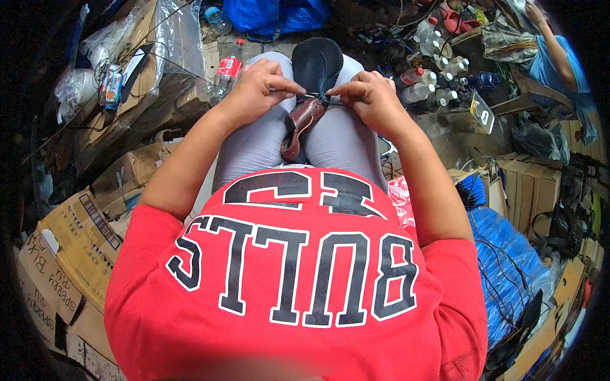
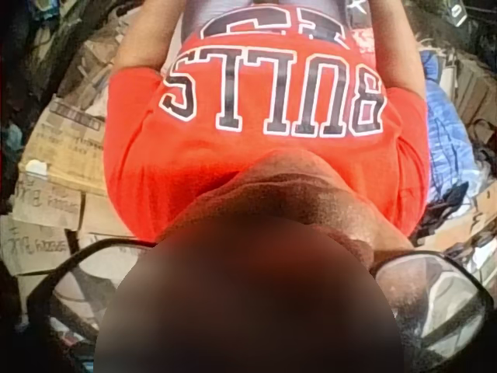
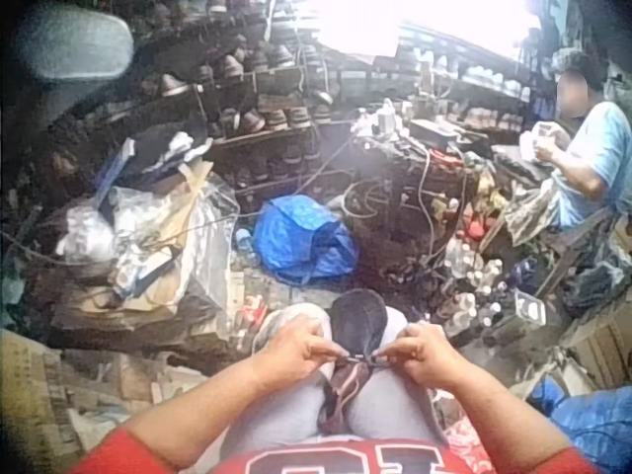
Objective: The recorder is hand-stitching or lacing together leather components of a shoe upper in a workshop environment.
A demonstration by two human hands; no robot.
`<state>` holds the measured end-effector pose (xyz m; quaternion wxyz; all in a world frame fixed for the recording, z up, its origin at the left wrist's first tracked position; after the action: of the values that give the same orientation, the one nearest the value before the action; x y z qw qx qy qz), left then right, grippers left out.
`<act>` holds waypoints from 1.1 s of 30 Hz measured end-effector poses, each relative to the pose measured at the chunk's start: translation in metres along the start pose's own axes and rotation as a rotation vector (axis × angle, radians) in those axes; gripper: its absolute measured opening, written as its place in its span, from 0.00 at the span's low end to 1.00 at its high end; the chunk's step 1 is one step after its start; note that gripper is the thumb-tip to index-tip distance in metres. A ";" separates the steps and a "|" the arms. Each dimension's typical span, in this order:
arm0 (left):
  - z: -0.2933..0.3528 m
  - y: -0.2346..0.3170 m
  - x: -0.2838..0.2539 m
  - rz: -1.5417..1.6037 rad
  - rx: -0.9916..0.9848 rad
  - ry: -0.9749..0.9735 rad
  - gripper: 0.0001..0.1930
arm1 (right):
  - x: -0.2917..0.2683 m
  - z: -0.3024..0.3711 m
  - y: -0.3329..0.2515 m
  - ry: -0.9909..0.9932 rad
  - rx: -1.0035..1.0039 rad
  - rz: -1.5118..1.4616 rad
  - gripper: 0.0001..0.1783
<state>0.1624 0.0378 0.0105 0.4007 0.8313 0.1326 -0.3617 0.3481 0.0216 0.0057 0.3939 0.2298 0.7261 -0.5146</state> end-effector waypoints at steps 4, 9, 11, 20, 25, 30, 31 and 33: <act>0.011 0.011 -0.008 -0.268 0.037 0.043 0.09 | -0.002 0.015 -0.020 0.046 -0.097 0.149 0.16; 0.002 0.001 0.002 0.084 -0.073 0.051 0.11 | -0.001 0.013 -0.009 0.055 -0.035 0.048 0.17; -0.004 -0.005 0.007 0.048 -0.064 0.023 0.11 | 0.002 0.007 0.000 0.019 -0.001 -0.047 0.17; -0.003 -0.011 0.017 -0.009 -0.076 -0.045 0.10 | 0.010 -0.004 0.017 -0.026 0.103 -0.219 0.20; -0.010 -0.015 0.024 -0.004 -0.095 -0.086 0.09 | 0.015 -0.005 0.021 -0.081 0.093 -0.275 0.27; -0.029 -0.002 0.029 -0.006 0.113 -0.163 0.08 | 0.016 -0.010 0.018 -0.115 0.086 -0.306 0.26; -0.029 0.000 0.027 -0.023 0.145 -0.160 0.09 | 0.016 -0.008 0.021 -0.131 0.149 -0.297 0.24; -0.022 0.001 0.023 -0.065 0.123 -0.153 0.10 | 0.010 -0.005 0.013 -0.090 0.057 -0.208 0.22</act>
<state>0.1904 0.0523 0.0042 0.3460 0.8194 0.1061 -0.4446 0.3502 0.0304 -0.0085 0.3637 0.1410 0.7127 -0.5830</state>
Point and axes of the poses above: each hand's wrist, its own z-axis away from the middle knuckle, its own x-axis out of the palm, y = z × x, the point moved 7 cm from there along -z, towards the middle knuckle, and after that the axes turned 10 degrees about y, right-handed, at the moved point
